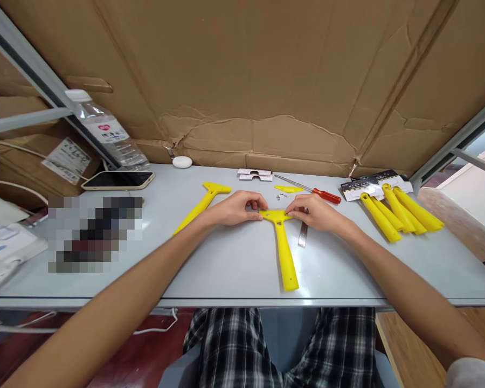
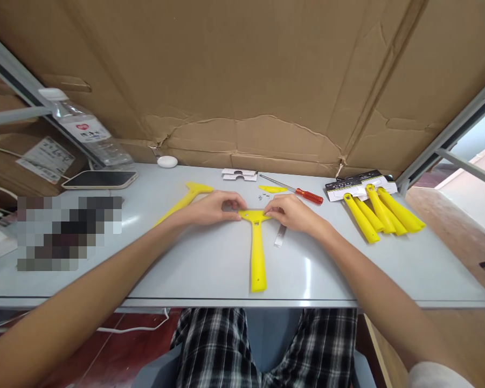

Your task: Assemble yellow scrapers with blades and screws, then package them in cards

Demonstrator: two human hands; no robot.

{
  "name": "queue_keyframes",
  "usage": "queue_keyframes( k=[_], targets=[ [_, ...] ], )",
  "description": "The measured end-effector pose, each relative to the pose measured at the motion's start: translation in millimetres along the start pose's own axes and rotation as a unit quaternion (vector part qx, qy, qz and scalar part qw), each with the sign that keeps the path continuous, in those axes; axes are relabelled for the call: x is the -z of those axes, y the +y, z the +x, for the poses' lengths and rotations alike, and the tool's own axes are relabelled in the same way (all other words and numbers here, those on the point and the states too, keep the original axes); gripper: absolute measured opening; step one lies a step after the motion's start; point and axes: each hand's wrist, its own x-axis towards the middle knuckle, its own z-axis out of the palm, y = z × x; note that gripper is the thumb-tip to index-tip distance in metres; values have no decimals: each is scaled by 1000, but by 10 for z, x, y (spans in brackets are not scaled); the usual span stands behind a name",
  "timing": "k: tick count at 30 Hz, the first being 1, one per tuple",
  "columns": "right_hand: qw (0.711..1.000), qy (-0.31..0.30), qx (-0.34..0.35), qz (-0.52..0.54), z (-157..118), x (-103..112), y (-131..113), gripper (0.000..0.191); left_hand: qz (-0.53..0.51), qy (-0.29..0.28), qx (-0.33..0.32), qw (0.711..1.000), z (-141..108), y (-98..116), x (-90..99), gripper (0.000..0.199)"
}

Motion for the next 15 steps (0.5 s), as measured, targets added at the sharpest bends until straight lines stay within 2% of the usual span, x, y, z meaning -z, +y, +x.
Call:
queue_keyframes(
  k=[9, 15],
  targets=[
    [1000, 0, -23, -8, -19, -47, 8, 19, -8, 7, 0, 1000, -5, 24, -12, 32],
    [1000, 10, 9, 3, -47, -12, 17, 26, -12, 5, -1, 1000, -5, 27, -7, 32]
  ],
)
